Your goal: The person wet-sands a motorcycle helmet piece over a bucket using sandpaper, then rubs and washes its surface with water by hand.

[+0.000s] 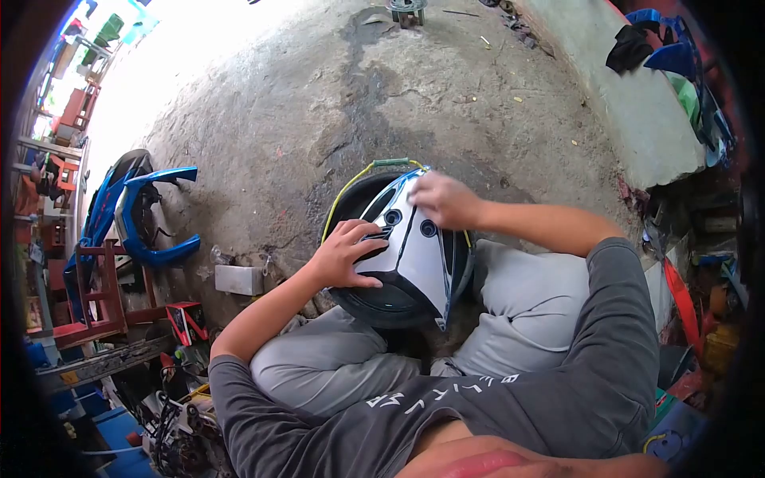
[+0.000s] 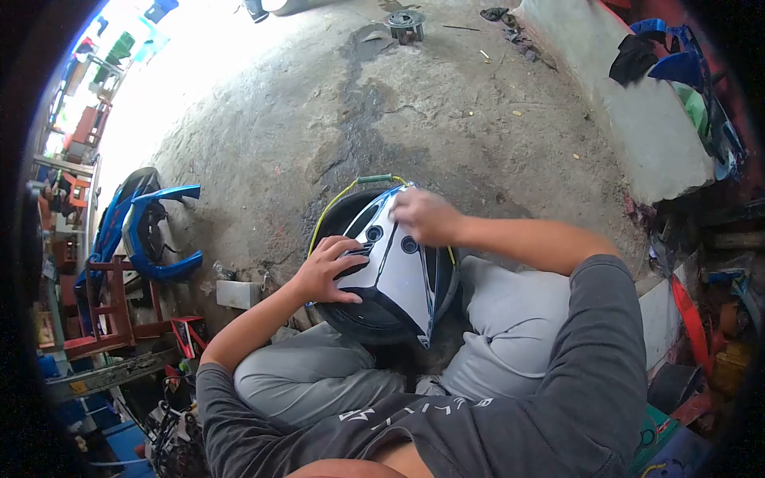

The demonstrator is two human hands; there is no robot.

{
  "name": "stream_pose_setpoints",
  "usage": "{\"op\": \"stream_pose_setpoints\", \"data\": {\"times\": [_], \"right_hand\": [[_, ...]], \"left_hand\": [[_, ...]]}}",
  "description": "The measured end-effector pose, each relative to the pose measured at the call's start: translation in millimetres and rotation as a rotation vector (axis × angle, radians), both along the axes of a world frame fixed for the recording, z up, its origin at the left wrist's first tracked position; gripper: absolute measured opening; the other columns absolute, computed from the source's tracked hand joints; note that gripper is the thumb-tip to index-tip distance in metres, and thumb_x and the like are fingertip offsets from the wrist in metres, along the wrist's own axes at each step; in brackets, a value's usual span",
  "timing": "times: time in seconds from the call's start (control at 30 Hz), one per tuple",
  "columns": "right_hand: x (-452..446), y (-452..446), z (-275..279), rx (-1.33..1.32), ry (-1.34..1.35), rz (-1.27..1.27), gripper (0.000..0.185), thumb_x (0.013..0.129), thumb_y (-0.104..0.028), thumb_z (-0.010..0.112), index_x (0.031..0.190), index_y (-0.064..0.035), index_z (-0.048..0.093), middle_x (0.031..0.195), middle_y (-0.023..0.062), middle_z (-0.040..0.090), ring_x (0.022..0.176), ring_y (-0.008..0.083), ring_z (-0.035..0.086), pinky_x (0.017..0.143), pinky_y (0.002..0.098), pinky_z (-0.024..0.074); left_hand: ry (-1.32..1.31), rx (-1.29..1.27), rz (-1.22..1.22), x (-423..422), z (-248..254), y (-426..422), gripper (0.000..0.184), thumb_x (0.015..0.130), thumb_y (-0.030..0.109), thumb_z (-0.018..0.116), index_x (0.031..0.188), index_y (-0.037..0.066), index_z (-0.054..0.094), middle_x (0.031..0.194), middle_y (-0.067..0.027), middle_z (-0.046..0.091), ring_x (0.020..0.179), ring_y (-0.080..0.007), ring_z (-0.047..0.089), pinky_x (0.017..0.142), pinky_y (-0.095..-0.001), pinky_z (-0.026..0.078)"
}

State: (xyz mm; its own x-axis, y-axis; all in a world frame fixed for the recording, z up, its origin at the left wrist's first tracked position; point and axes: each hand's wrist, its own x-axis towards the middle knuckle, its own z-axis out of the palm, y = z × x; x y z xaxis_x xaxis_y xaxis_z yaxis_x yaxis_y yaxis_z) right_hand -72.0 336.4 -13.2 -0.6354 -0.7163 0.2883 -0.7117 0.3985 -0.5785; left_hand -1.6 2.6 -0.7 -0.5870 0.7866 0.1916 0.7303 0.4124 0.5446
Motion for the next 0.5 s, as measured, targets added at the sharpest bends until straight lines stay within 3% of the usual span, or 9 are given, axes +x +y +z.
{"op": "stream_pose_setpoints", "data": {"times": [0.1,0.3,0.43,0.5], "right_hand": [[20,-7,6,-0.006,-0.028,0.208,0.015,0.093,-0.009,0.075,0.107,-0.0052,0.081,0.119,0.0109,0.074,0.116,0.0338,0.069,0.103,0.0458,0.0563],[-14,8,1,0.034,-0.004,-0.062,0.013,0.095,-0.009,0.074,0.105,-0.0060,0.082,0.121,0.0094,0.077,0.116,0.0338,0.068,0.105,0.0460,0.0549],[13,-6,7,-0.024,-0.029,0.158,0.014,0.094,-0.010,0.075,0.106,-0.0060,0.082,0.120,0.0082,0.076,0.117,0.0328,0.068,0.103,0.0464,0.0547],[15,-6,7,-0.011,-0.002,0.149,0.016,0.095,-0.012,0.075,0.108,-0.0069,0.082,0.119,0.0072,0.075,0.117,0.0322,0.067,0.103,0.0467,0.0541]], "left_hand": [[-0.007,-0.005,0.000,0,0,0,0.081,0.074,0.066,0.092,0.134,0.014,0.076,0.144,-0.0136,0.065,0.138,-0.0392,0.058,0.117,-0.0547,0.045],[-0.010,-0.004,0.002,-1,1,1,0.083,0.073,0.067,0.092,0.134,0.014,0.076,0.144,-0.0133,0.065,0.138,-0.0393,0.058,0.117,-0.0550,0.045],[-0.003,-0.008,-0.003,-1,1,0,0.082,0.073,0.067,0.091,0.134,0.014,0.076,0.144,-0.0134,0.065,0.138,-0.0398,0.058,0.117,-0.0549,0.045],[-0.003,-0.017,0.000,0,1,-1,0.083,0.073,0.068,0.091,0.134,0.014,0.076,0.144,-0.0137,0.065,0.138,-0.0400,0.058,0.117,-0.0550,0.046]]}}
